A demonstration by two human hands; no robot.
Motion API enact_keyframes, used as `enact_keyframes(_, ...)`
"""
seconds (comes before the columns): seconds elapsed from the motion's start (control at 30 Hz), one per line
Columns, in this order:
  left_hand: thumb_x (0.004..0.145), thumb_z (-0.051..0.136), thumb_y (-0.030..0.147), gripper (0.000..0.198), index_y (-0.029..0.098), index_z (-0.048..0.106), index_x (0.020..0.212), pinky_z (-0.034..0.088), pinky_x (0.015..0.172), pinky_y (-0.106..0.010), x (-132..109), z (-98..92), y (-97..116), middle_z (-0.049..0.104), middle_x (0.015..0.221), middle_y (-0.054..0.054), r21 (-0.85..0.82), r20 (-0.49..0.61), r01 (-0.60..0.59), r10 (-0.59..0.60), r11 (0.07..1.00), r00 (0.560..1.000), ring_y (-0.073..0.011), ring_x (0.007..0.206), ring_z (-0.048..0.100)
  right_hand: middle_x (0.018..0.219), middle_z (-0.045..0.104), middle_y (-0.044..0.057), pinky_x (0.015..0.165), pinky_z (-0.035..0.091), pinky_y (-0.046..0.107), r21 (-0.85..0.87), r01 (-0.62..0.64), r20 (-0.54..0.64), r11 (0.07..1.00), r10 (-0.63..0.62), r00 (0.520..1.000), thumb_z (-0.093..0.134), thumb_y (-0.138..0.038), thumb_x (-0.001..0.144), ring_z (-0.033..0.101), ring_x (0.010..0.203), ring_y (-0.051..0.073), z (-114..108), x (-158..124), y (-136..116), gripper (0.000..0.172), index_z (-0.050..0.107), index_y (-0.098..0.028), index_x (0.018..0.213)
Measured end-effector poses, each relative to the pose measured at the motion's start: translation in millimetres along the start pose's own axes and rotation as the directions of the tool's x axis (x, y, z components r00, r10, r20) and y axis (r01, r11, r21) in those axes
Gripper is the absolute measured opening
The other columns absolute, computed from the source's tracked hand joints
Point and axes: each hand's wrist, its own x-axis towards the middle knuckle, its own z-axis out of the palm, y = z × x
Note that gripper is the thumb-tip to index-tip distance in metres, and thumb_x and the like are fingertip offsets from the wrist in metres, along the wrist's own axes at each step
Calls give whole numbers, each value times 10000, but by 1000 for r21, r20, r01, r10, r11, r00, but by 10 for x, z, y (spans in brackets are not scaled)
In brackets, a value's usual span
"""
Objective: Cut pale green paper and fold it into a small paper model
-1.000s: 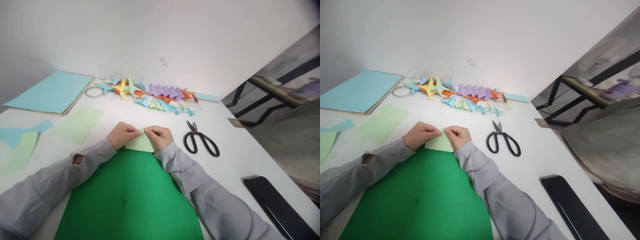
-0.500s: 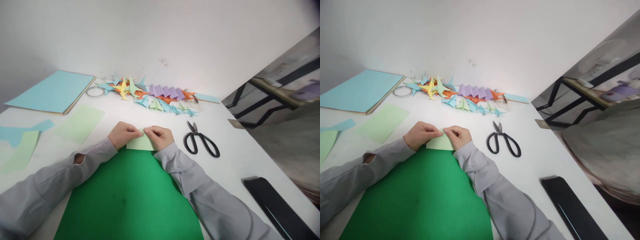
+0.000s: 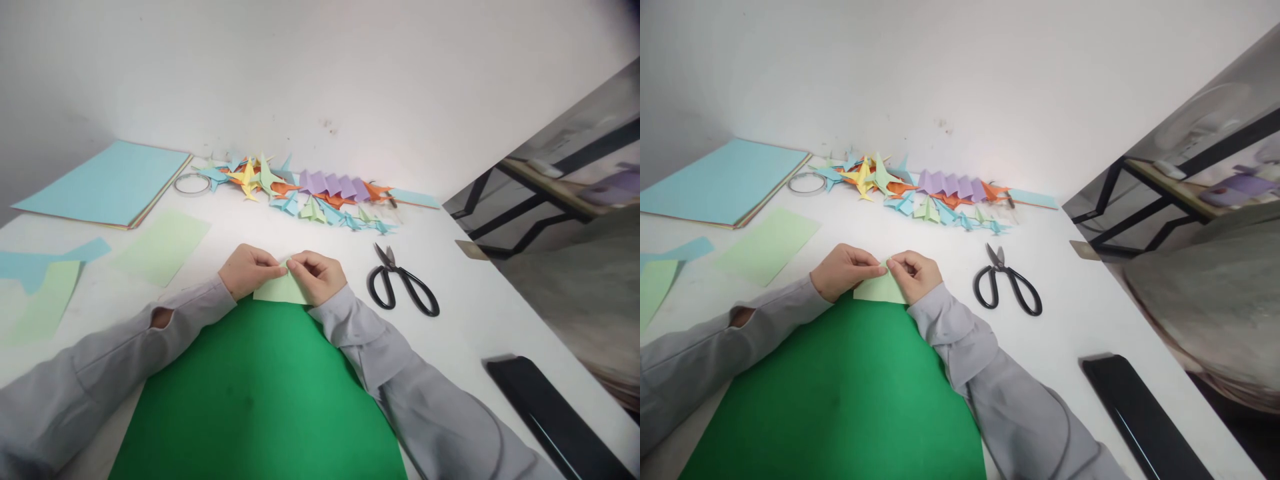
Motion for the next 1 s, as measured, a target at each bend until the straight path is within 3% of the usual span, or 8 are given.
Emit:
enact_keyframes(0.37, 470, 768, 330, 296, 117, 566, 436, 139, 361, -197, -1, -12, 69, 344, 297, 90, -50, 121, 82, -75, 995, 990, -24, 342, 263, 563, 568, -5, 467, 329, 233, -17, 100, -11, 995, -100, 995, 618, -289, 713, 426, 502, 86, -21, -6, 10, 149, 667, -160, 657)
enact_keyframes(0.57, 459, 778, 311, 303, 123, 546, 408, 132, 363, -198, -4, -16, 82, 338, 286, 89, -41, 134, 100, -94, 994, 987, -23, 338, 253, 571, 571, -2, 453, 320, 235, 37, 132, -27, 991, -131, 991, 642, -244, 692, 461, 508, 90, -10, -4, 27, 102, 697, -177, 639)
enact_keyframes(0.83, 438, 784, 236, 300, 131, 514, 361, 140, 367, -195, -33, -1, 126, 320, 298, 98, -85, 130, 106, -95, 991, 987, -13, 348, 238, 547, 572, -10, 460, 317, 234, 120, 47, 17, 992, -49, 999, 661, -252, 654, 455, 504, 87, -27, -8, -48, 105, 687, -173, 590)
enact_keyframes(1.0, 409, 791, 237, 256, 132, 558, 404, 128, 349, -203, -33, -13, 127, 349, 292, 89, -128, 136, 191, -174, 973, 975, -20, 318, 254, 459, 511, -38, 432, 276, 229, 282, -215, 103, 935, 193, 976, 646, -318, 618, 400, 432, 78, -72, 3, -56, 159, 641, -164, 577)
